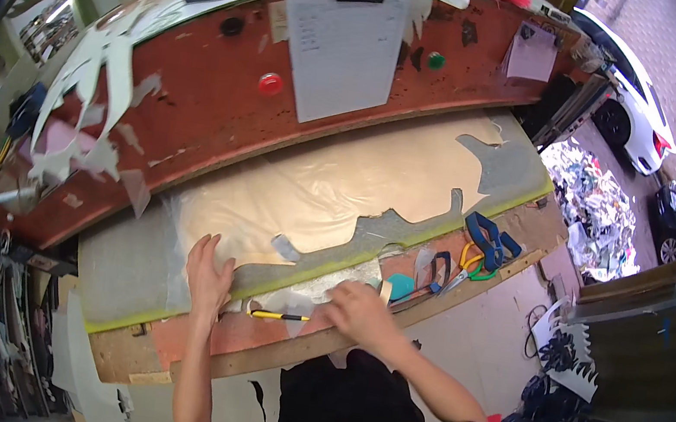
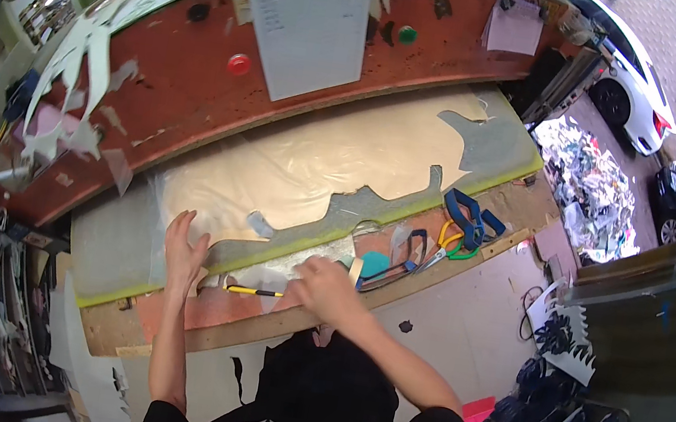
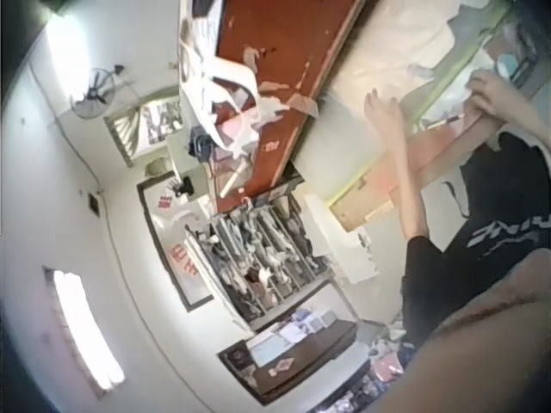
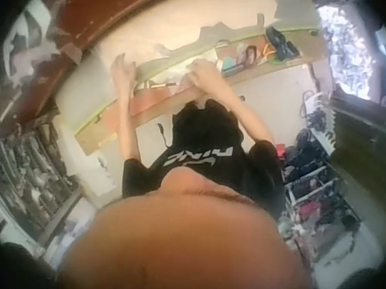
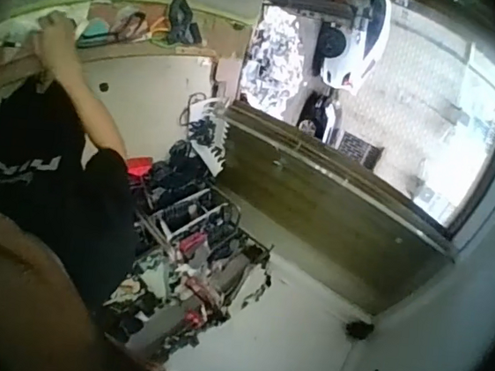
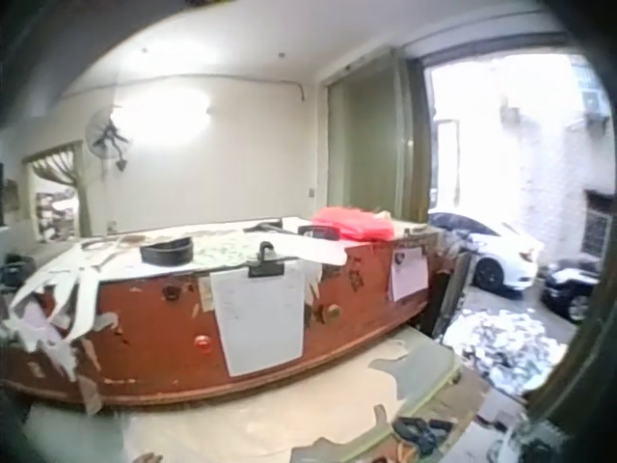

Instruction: The person retrieves a roll of white material from a shelf and unrolls it on a workbench. They use a red template and scissors to cut a shape from the material. The person then handles a small beige piece, marking it with a yellow pen before placing it on a shelf.

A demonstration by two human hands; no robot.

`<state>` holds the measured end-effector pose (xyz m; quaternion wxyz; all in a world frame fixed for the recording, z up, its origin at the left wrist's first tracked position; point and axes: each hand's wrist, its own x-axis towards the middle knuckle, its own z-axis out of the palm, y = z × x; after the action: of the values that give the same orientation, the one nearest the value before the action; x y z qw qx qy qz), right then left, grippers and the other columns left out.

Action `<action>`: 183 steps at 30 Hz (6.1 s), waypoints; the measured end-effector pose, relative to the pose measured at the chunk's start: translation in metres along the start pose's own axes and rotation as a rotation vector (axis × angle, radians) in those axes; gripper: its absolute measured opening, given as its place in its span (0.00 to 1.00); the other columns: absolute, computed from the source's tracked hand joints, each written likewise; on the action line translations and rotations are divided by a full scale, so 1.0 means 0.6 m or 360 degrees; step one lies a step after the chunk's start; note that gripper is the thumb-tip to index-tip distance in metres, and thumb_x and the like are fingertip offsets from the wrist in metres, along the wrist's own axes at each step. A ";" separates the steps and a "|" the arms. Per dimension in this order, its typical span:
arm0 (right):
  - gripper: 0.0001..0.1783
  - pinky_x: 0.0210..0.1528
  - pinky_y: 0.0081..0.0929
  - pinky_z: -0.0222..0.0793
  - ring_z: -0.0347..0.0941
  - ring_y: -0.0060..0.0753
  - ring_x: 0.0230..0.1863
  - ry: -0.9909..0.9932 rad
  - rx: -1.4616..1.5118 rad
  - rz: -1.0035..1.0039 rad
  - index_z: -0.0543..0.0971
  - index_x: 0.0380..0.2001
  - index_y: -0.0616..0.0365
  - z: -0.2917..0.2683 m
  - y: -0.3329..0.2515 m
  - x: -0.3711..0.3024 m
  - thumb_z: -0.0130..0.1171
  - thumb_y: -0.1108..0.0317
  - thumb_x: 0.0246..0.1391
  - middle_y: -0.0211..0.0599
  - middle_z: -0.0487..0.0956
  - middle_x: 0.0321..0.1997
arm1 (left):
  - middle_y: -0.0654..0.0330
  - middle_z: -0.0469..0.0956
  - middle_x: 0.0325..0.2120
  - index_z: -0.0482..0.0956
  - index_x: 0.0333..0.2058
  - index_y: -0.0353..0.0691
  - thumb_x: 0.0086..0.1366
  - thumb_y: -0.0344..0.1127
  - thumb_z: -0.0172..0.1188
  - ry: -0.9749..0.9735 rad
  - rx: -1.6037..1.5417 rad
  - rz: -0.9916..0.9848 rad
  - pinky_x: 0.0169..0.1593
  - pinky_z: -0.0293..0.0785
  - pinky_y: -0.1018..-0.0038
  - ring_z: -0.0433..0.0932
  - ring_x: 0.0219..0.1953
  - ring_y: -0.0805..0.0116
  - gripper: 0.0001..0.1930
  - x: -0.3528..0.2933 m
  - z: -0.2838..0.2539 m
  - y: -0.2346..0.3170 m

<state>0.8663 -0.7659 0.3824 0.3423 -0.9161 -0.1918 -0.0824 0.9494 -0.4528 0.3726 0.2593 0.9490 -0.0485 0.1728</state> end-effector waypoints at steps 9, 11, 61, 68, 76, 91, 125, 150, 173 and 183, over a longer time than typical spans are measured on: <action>0.17 0.56 0.40 0.71 0.74 0.54 0.54 0.0317 -0.0445 0.0377 0.79 0.43 0.62 -0.237 0.377 0.123 0.63 0.65 0.51 0.49 0.77 0.52 | 0.53 0.78 0.33 0.80 0.35 0.38 0.47 0.23 0.59 -0.0686 0.0267 0.0541 0.50 0.69 0.58 0.74 0.42 0.50 0.13 0.075 0.101 0.039; 0.18 0.57 0.39 0.71 0.73 0.53 0.55 0.0140 -0.0590 0.0321 0.79 0.44 0.61 -0.243 0.456 0.131 0.63 0.64 0.51 0.47 0.77 0.54 | 0.52 0.77 0.32 0.80 0.33 0.37 0.46 0.24 0.58 -0.0846 0.0402 0.0424 0.48 0.70 0.57 0.74 0.40 0.49 0.12 0.075 0.087 0.044; 0.17 0.53 0.32 0.68 0.75 0.34 0.48 -0.0142 0.1004 0.0625 0.80 0.45 0.62 0.297 0.119 0.428 0.51 0.62 0.63 0.38 0.82 0.45 | 0.49 0.81 0.39 0.80 0.49 0.36 0.51 0.43 0.67 -0.0646 0.0316 -0.0160 0.52 0.72 0.60 0.76 0.47 0.52 0.27 0.139 0.073 -0.074; 0.15 0.52 0.41 0.69 0.76 0.53 0.50 -0.0112 0.0901 0.0293 0.80 0.41 0.63 0.285 0.090 0.423 0.48 0.65 0.62 0.53 0.81 0.45 | 0.53 0.83 0.34 0.84 0.39 0.39 0.52 0.40 0.65 -0.1100 -0.0026 -0.0352 0.50 0.72 0.58 0.77 0.47 0.50 0.16 0.176 0.059 -0.101; 0.16 0.49 0.47 0.70 0.75 0.59 0.48 -0.0123 0.0538 0.0343 0.80 0.40 0.62 0.289 0.095 0.415 0.48 0.62 0.62 0.55 0.80 0.45 | 0.54 0.74 0.53 0.80 0.35 0.36 0.62 0.28 0.62 -0.0780 -0.1060 -0.0367 0.62 0.65 0.68 0.70 0.58 0.61 0.04 0.068 -0.113 -0.177; 0.23 0.60 0.37 0.67 0.74 0.45 0.55 -0.0748 0.0437 0.0240 0.76 0.53 0.59 0.254 -0.006 0.398 0.50 0.55 0.64 0.49 0.79 0.52 | 0.60 0.79 0.45 0.79 0.43 0.35 0.70 0.28 0.52 0.0016 -0.1122 -0.0767 0.56 0.68 0.72 0.74 0.49 0.69 0.08 -0.090 -0.107 -0.196; 0.16 0.33 0.32 0.73 0.78 0.31 0.27 0.0339 0.0368 0.1395 0.80 0.22 0.65 -0.336 0.716 0.231 0.68 0.62 0.37 0.45 0.81 0.23 | 0.50 0.76 0.46 0.80 0.42 0.34 0.55 0.27 0.67 -0.0596 0.0186 0.0136 0.52 0.72 0.58 0.75 0.48 0.47 0.15 0.064 0.204 0.263; 0.23 0.48 0.47 0.73 0.78 0.60 0.46 0.0543 0.0013 0.1028 0.78 0.47 0.64 -0.426 0.640 0.132 0.66 0.62 0.50 0.56 0.82 0.42 | 0.50 0.76 0.48 0.82 0.44 0.36 0.60 0.29 0.61 -0.0498 0.0198 0.0266 0.63 0.62 0.57 0.72 0.54 0.49 0.13 0.061 0.252 0.351; 0.13 0.54 0.34 0.72 0.76 0.34 0.48 0.1557 0.1768 0.1101 0.73 0.47 0.65 -0.393 0.226 -0.398 0.57 0.73 0.60 0.37 0.75 0.48 | 0.42 0.70 0.53 0.75 0.53 0.34 0.53 0.32 0.67 -0.1142 -0.0308 0.0977 0.62 0.64 0.55 0.68 0.57 0.40 0.27 -0.082 0.236 0.548; 0.11 0.48 0.35 0.72 0.77 0.33 0.42 0.3650 0.2246 0.0781 0.78 0.43 0.51 -0.150 -0.020 -0.904 0.59 0.59 0.61 0.32 0.82 0.41 | 0.47 0.77 0.49 0.74 0.51 0.28 0.68 0.31 0.57 -0.1921 -0.0896 0.1340 0.60 0.67 0.65 0.75 0.53 0.58 0.16 -0.334 0.299 0.664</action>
<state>0.3646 -0.9767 0.3043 0.7034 0.0227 0.3617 -0.6115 0.7439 -0.8865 0.3468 0.3314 0.6792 -0.5781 -0.3076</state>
